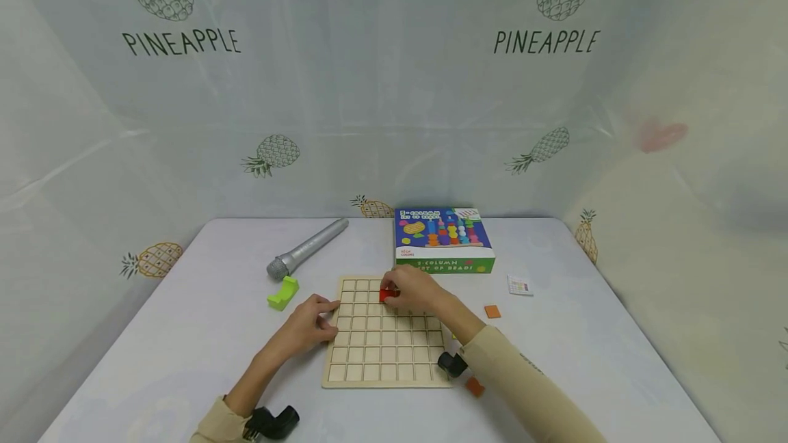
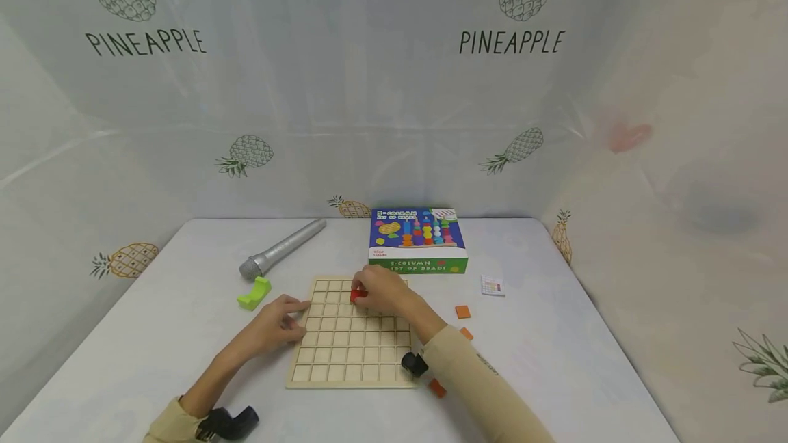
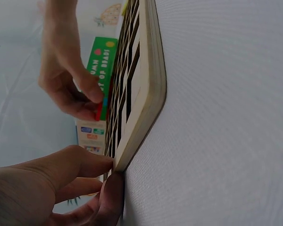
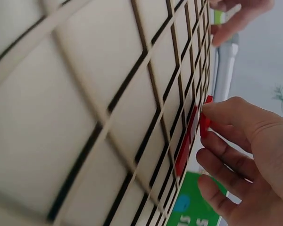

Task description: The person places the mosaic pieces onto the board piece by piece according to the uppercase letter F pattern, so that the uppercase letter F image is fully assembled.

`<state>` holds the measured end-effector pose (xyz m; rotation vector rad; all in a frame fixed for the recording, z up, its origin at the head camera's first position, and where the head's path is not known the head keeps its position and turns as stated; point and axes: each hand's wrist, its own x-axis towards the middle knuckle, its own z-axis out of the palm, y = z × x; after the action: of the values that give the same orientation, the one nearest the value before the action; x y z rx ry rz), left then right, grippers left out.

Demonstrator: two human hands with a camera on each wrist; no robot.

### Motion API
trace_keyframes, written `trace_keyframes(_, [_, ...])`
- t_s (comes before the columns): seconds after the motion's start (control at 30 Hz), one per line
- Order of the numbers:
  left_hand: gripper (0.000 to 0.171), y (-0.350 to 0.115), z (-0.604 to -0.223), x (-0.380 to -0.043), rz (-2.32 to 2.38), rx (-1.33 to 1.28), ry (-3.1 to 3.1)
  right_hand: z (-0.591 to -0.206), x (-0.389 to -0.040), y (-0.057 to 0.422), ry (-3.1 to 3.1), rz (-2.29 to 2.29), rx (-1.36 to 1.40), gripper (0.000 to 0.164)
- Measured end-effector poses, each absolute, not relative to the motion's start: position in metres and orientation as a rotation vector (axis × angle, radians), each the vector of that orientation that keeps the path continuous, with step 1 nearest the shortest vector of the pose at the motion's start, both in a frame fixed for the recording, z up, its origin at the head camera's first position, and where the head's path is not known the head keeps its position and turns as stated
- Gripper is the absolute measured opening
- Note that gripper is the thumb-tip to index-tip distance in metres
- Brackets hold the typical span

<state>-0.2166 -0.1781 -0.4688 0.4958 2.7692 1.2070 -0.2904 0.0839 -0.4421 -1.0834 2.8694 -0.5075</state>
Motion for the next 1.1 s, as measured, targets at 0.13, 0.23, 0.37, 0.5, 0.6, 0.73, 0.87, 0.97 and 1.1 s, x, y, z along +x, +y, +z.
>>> trace_keyframes(0.13, [0.058, -0.177, -0.468, -0.216, 1.207, 0.479, 2.769, -0.442, -0.289, 0.074, 2.871, -0.479, -1.098, 0.02])
trace_keyframes(0.23, [0.057, -0.176, -0.467, -0.216, 1.192, 0.49, 2.783, -0.443, -0.289, 0.069, 2.878, -0.47, -1.082, 0.02])
trace_keyframes(0.37, [0.055, -0.176, -0.466, -0.217, 1.153, 0.513, 2.815, -0.443, -0.289, 0.065, 2.883, -0.483, -1.057, 0.021])
trace_keyframes(0.5, [0.055, -0.177, -0.466, -0.218, 1.126, 0.519, 2.836, -0.443, -0.29, 0.064, 2.891, -0.493, -1.034, 0.022])
trace_keyframes(0.6, [0.054, -0.177, -0.466, -0.219, 1.122, 0.523, 2.838, -0.444, -0.291, 0.063, 2.893, -0.507, -1.018, 0.023])
trace_keyframes(0.73, [0.055, -0.177, -0.467, -0.22, 1.125, 0.531, 2.838, -0.445, -0.292, 0.063, 2.891, -0.519, -1.017, 0.023])
trace_keyframes(0.87, [0.055, -0.178, -0.469, -0.219, 1.138, 0.527, 2.828, -0.446, -0.293, 0.063, 2.882, -0.507, -1.017, 0.022])
trace_keyframes(0.97, [0.055, -0.177, -0.47, -0.218, 1.146, 0.51, 2.823, -0.447, -0.293, 0.063, 2.873, -0.493, -1.008, 0.02])
trace_keyframes(1.1, [0.054, -0.177, -0.471, -0.218, 1.149, 0.491, 2.829, -0.447, -0.293, 0.062, 2.87, -0.484, -0.992, 0.019])
